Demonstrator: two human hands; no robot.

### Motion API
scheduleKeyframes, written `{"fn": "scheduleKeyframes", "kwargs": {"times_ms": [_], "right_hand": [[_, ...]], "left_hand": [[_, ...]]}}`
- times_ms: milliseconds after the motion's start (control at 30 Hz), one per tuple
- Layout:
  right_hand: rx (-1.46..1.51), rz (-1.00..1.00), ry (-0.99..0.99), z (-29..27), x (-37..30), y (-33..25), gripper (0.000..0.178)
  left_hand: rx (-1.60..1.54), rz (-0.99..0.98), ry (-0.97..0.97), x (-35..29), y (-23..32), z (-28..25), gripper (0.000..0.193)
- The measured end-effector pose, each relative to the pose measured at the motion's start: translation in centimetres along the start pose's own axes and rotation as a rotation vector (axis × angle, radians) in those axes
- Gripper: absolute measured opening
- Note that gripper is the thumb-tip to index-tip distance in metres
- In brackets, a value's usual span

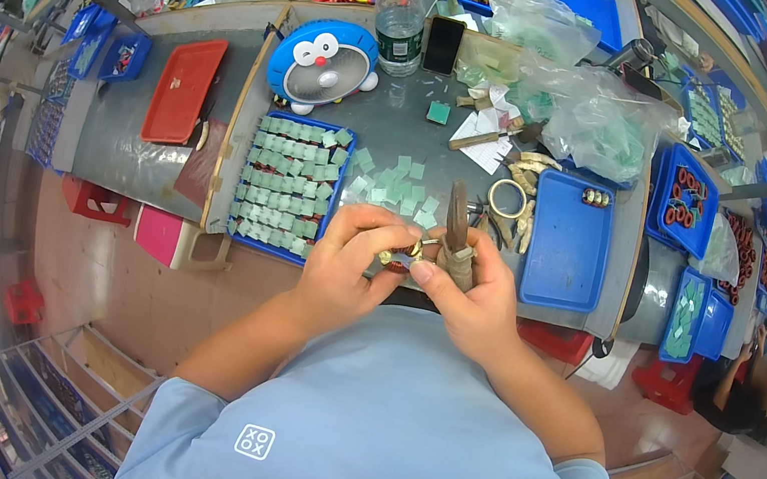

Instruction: Manually assembling small electronic components including copper coils and plastic frames using hand tools.

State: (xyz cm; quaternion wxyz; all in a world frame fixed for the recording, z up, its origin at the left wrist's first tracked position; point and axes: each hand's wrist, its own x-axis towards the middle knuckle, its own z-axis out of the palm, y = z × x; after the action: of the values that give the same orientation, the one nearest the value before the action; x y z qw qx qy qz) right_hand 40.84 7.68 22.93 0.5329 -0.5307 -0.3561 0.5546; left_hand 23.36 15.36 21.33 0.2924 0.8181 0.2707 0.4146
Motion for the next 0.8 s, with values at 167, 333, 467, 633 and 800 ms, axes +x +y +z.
{"fn": "scheduleKeyframes", "kwargs": {"times_ms": [167,333,467,633,800], "right_hand": [[-0.356,-0.325,0.025,-0.8,0.1,-0.1,0.036],[-0.542,-0.471,-0.069,-1.4,0.6,-1.7,0.039],[-0.76,-0.45,-0.055,-4.3,0.6,-2.7,0.047],[-1.043,-0.609,-0.088,-4.3,0.5,-2.3,0.054],[-1.045,-0.6,-0.096,-3.8,0.4,-3.3,0.054]], "left_hand": [[-0.335,-0.31,-0.183,0.3,0.9,-0.6,0.052],[-0.491,-0.411,-0.431,-0.5,-1.4,-1.9,0.048],[-1.012,-0.612,-0.299,-0.8,-0.7,-1.8,0.037],[-1.29,-0.544,-0.353,-0.6,-0.9,-1.5,0.031],[-1.328,-0.492,-0.392,0.0,-1.0,-1.8,0.032]]}}
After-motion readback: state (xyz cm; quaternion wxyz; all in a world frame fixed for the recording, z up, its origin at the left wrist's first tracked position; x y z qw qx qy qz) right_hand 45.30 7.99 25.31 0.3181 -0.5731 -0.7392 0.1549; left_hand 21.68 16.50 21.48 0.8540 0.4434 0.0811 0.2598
